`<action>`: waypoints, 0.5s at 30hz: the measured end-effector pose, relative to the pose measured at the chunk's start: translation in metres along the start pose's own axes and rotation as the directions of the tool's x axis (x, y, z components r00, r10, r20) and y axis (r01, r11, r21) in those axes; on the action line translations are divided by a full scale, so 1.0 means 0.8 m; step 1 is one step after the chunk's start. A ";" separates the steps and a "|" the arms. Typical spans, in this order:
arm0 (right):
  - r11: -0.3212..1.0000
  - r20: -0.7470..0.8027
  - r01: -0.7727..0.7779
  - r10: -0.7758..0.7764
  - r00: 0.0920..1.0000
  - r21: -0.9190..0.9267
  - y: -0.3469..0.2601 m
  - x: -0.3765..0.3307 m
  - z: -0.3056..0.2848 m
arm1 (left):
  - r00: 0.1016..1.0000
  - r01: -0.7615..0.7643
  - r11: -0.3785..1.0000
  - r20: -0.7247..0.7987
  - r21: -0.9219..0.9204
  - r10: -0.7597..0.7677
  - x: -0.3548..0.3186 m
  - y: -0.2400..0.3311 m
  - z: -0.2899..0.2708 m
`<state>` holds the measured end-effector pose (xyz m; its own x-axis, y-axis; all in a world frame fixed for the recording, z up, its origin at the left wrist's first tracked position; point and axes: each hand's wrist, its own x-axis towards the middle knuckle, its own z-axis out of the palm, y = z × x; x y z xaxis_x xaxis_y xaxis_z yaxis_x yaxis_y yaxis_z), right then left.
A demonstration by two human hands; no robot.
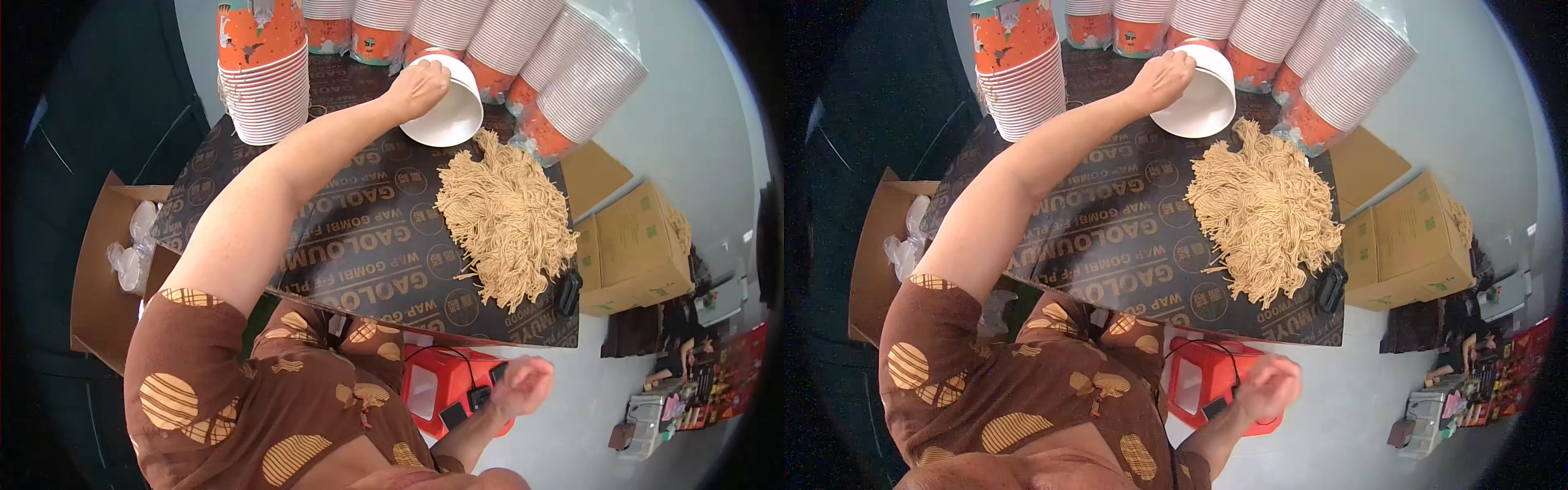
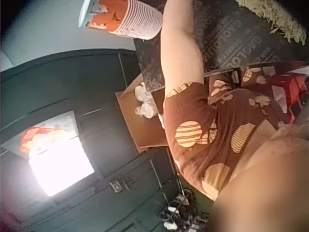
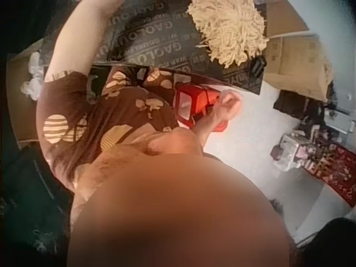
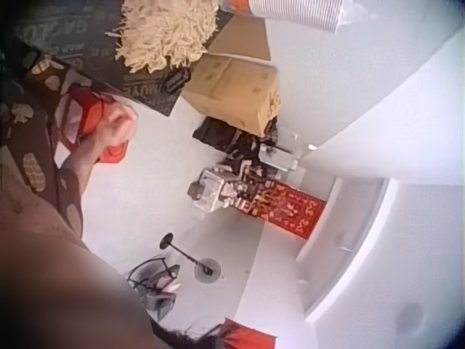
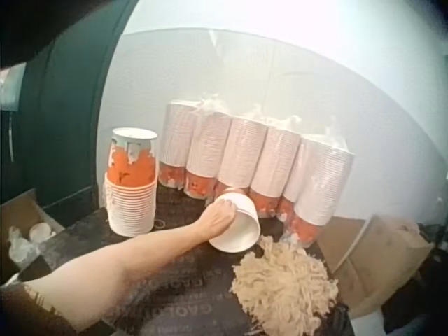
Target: Attaching rope handles to paper buckets in a manufacturing setting.
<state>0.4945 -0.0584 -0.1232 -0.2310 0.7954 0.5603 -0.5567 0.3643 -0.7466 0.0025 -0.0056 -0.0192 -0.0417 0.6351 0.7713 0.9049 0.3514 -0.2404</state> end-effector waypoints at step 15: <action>0.932 0.301 -0.218 0.305 0.903 -0.291 0.073 0.007 0.100 | 0.995 0.016 1.000 0.103 -0.002 -0.016 0.012 -0.005 -0.028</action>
<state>0.3963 -0.0715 -0.1351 -0.6188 0.6841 0.3861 -0.2362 0.3067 -0.9220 0.0076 -0.0160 0.0025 -0.0993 0.6968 0.7104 0.9051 0.3600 -0.2265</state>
